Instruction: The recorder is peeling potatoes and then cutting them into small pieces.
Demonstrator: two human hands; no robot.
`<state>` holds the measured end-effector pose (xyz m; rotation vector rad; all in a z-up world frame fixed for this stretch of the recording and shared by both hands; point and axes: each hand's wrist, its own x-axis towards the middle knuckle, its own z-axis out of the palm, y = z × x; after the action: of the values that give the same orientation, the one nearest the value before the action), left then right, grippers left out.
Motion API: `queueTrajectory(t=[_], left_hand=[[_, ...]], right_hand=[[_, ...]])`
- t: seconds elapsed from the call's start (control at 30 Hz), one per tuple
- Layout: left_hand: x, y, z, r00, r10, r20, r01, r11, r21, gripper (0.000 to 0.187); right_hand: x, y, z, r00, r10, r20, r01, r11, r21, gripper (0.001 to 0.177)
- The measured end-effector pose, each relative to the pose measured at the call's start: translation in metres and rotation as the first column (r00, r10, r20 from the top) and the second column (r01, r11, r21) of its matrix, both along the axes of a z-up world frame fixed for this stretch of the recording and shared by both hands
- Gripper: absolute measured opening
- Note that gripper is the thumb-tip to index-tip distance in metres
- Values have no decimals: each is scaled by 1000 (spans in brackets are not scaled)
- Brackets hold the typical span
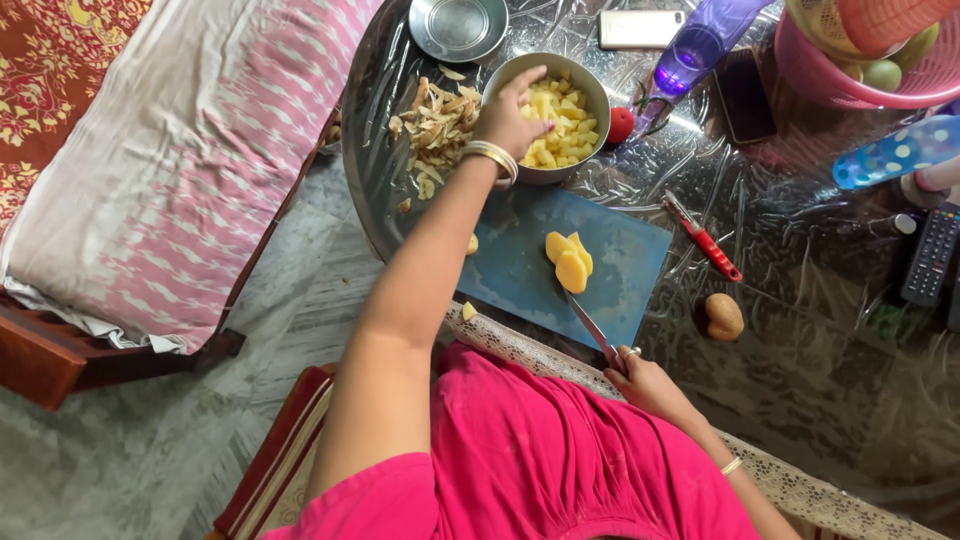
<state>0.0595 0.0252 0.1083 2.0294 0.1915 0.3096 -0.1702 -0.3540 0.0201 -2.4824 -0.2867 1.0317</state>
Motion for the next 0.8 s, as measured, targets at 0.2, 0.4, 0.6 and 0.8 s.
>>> queueTrajectory(t=[0.2, 0.4, 0.6, 0.8], left_hand=[[-56, 14, -6, 965, -45, -259, 117, 956, 269, 15], [-230, -19, -98, 811, -145, -567, 482, 715, 506, 28], [-245, -31, -142, 923, -146, -356, 310, 832, 461, 5], [-123, -19, -30, 963, -157, 222, 57, 915, 399, 11]], right_hand=[[-1, 2, 0, 999, -45, -28, 46, 999, 19, 30], [6, 9, 14, 998, -42, -39, 43, 999, 18, 30], [15, 9, 16, 1000, 21, 15, -21, 999, 44, 29], [14, 8, 29, 999, -22, 36, 19, 997, 75, 28]])
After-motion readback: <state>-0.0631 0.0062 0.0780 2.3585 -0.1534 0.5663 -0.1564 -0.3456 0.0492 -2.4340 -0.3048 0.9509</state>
